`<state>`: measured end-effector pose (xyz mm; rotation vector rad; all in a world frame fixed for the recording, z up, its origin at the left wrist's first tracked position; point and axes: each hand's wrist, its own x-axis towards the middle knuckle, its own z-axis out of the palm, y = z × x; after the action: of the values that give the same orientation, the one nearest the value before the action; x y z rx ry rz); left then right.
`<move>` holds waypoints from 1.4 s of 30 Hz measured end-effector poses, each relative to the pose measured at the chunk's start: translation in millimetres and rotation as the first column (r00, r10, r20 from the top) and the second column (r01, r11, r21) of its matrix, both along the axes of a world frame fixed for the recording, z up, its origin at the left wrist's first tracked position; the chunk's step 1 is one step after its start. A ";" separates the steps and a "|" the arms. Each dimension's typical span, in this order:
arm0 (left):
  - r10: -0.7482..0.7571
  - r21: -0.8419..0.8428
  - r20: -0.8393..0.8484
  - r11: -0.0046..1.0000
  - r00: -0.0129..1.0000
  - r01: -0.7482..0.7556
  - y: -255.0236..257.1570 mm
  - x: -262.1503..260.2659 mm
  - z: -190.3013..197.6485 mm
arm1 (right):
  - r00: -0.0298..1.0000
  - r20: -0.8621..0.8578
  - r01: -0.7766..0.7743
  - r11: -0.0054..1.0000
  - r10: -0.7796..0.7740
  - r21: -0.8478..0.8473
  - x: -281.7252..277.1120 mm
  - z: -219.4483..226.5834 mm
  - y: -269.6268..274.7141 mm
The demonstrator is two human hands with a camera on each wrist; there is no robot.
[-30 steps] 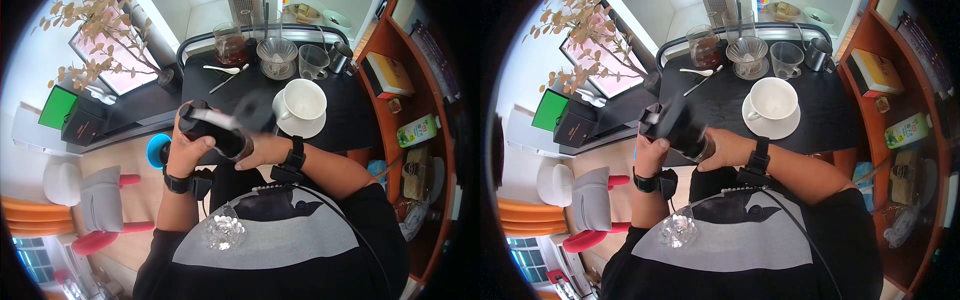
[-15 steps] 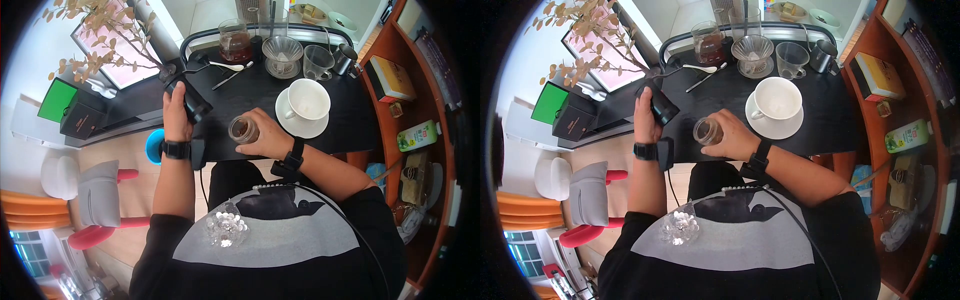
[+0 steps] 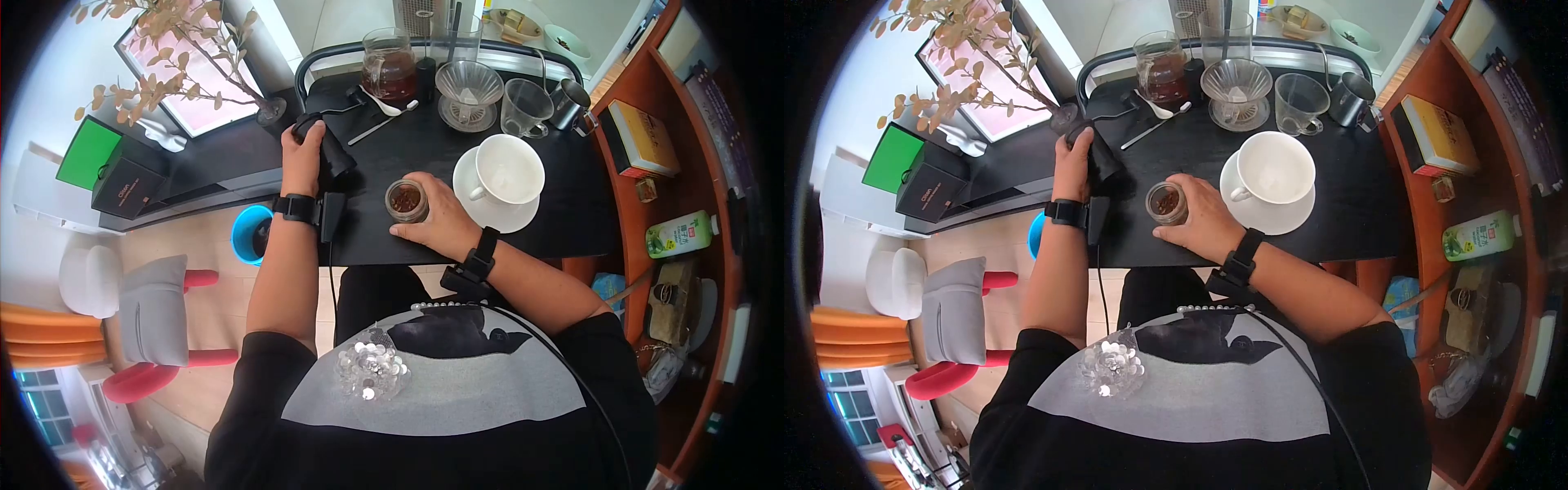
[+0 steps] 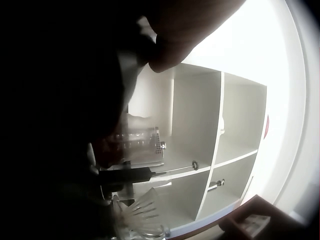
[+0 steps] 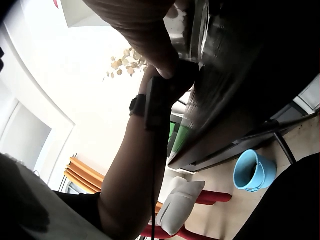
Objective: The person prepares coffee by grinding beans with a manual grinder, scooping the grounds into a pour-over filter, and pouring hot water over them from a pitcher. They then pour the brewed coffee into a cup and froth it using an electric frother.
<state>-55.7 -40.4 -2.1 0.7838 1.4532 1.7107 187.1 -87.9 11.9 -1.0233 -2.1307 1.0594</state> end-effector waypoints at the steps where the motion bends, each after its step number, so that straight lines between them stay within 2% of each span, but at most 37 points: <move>1: 0.023 -0.018 -0.120 1.000 0.993 -0.026 2.5 -2.5 -3.9 | 1.000 -0.001 -0.001 1.000 0.001 0.019 -0.5 -0.6 0.9; 2: 0.045 -0.032 -0.238 0.998 0.970 -0.054 5.1 -5.8 -7.3 | 1.000 -0.002 -0.003 0.999 0.003 0.039 -1.0 -1.1 1.8; 3: 0.047 -0.034 -0.238 0.998 0.970 -0.057 7.4 -10.7 -9.8 | 1.000 -0.001 -0.006 0.999 0.006 0.037 -1.6 -2.1 2.5; 5: 0.012 -0.107 -0.373 0.993 0.928 -0.056 10.4 -19.4 -10.2 | 1.000 0.012 0.007 0.998 -0.007 0.066 -2.1 -4.8 4.1; 6: 0.017 -0.108 -0.370 0.992 0.929 -0.061 11.6 -22.8 -11.1 | 1.000 0.015 0.001 0.998 -0.002 0.065 -1.8 -5.5 4.5; 8: -0.045 -0.224 -0.499 0.971 0.866 -0.078 9.4 -26.2 -3.7 | 1.000 0.014 0.003 0.997 -0.005 0.075 -1.6 -6.4 4.4; 9: -0.036 -0.225 -0.495 0.971 0.868 -0.088 8.6 -27.2 -0.2 | 1.000 0.018 -0.007 0.997 0.006 0.075 -1.7 -7.1 4.3; 11: -0.108 -0.293 -0.576 0.953 0.810 -0.081 7.4 -25.4 6.4 | 1.000 0.016 0.022 0.998 -0.023 0.066 -1.2 -7.7 3.7; 12: -0.101 -0.291 -0.573 0.953 0.813 -0.087 7.2 -24.3 4.1 | 1.000 0.019 0.014 0.998 -0.015 0.069 -1.2 -7.4 3.4; 14: 0.025 -0.152 -0.744 0.967 0.668 -0.205 6.3 -21.0 0.6 | 1.000 0.003 0.023 0.999 -0.023 0.043 -0.7 -6.6 2.7; 18: -0.041 -0.190 -0.765 0.968 0.643 -0.165 -3.2 -21.0 10.3 | 1.000 0.010 0.007 0.999 -0.007 0.036 0.0 -6.2 2.9; 20: -0.152 -0.287 -0.734 0.953 0.661 -0.099 -9.1 -20.4 14.8 | 1.000 -0.015 0.010 0.998 -0.009 0.062 -0.6 -8.5 3.6; 21: -0.130 -0.286 -0.734 0.950 0.666 -0.129 -13.1 -20.5 17.2 | 1.000 -0.015 -0.021 0.998 0.022 0.063 -1.3 -11.1 4.0; 23: -0.187 -0.332 -0.762 0.935 0.620 -0.127 -18.1 -17.6 19.4 | 0.998 -0.070 0.003 0.999 0.000 0.045 -1.2 -17.4 5.2; 25: -0.043 -0.197 -0.819 0.958 0.572 -0.209 -16.9 -15.6 8.9 | 0.997 -0.075 0.000 1.000 0.002 0.027 -2.1 -12.8 4.4; 26: 0.029 -0.117 -0.869 0.958 0.494 -0.263 -19.3 -11.2 11.3 | 0.998 -0.068 -0.003 0.999 0.005 0.032 -1.3 -14.1 4.7; 27: 0.040 -0.117 -0.869 0.952 0.494 -0.283 -20.2 -7.3 12.8 | 0.998 -0.062 0.000 0.999 0.002 0.038 -2.0 -15.1 5.1; 29: 0.228 0.159 -0.927 0.958 0.299 -0.237 -19.4 3.2 18.9 | 0.998 -0.060 -0.009 0.999 0.012 0.043 -5.0 -15.1 4.8; 31: 0.171 0.122 -0.939 0.977 0.297 -0.177 -19.1 15.6 29.1 | 0.998 -0.053 0.022 0.998 -0.019 0.052 -0.8 -14.2 4.4; 33: -0.137 -0.144 -0.982 0.988 0.127 -0.054 -15.9 28.1 39.3 | 0.997 -0.076 -0.030 0.998 0.035 0.059 -0.3 -14.9 4.0; 34: -0.133 -0.138 -0.983 0.990 0.127 -0.032 -11.8 33.6 40.5 | 0.996 -0.072 -0.052 0.997 0.056 0.054 1.2 -14.8 3.8; 36: -0.369 -0.367 -0.927 0.930 -0.063 -0.029 -4.9 43.2 43.1 | 0.997 -0.053 -0.056 0.997 0.058 0.050 4.3 -9.1 -0.8; 37: -0.361 -0.360 -0.931 0.933 -0.065 -0.014 -1.9 47.6 46.9 | 0.996 -0.038 -0.079 0.996 0.080 0.038 6.5 -6.7 -2.6; 39: -0.530 -0.530 -0.819 0.846 -0.221 -0.063 3.5 55.9 54.9 | 0.997 -0.028 -0.074 0.996 0.075 0.043 13.6 -11.2 -4.6; 41: -0.547 -0.552 -0.803 0.832 -0.238 -0.052 12.4 60.2 53.8 | 0.990 -0.096 -0.106 0.994 0.105 -0.004 20.3 -12.7 -7.8; 42: -0.587 -0.593 -0.767 0.803 -0.257 -0.065 16.1 61.8 53.3 | 0.990 -0.079 -0.119 0.993 0.117 -0.020 24.9 -8.9 -10.7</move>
<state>6.1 -24.3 51.2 2.2958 2.1345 -0.1841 212.0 -98.6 3.1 -0.8618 -2.1421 1.1642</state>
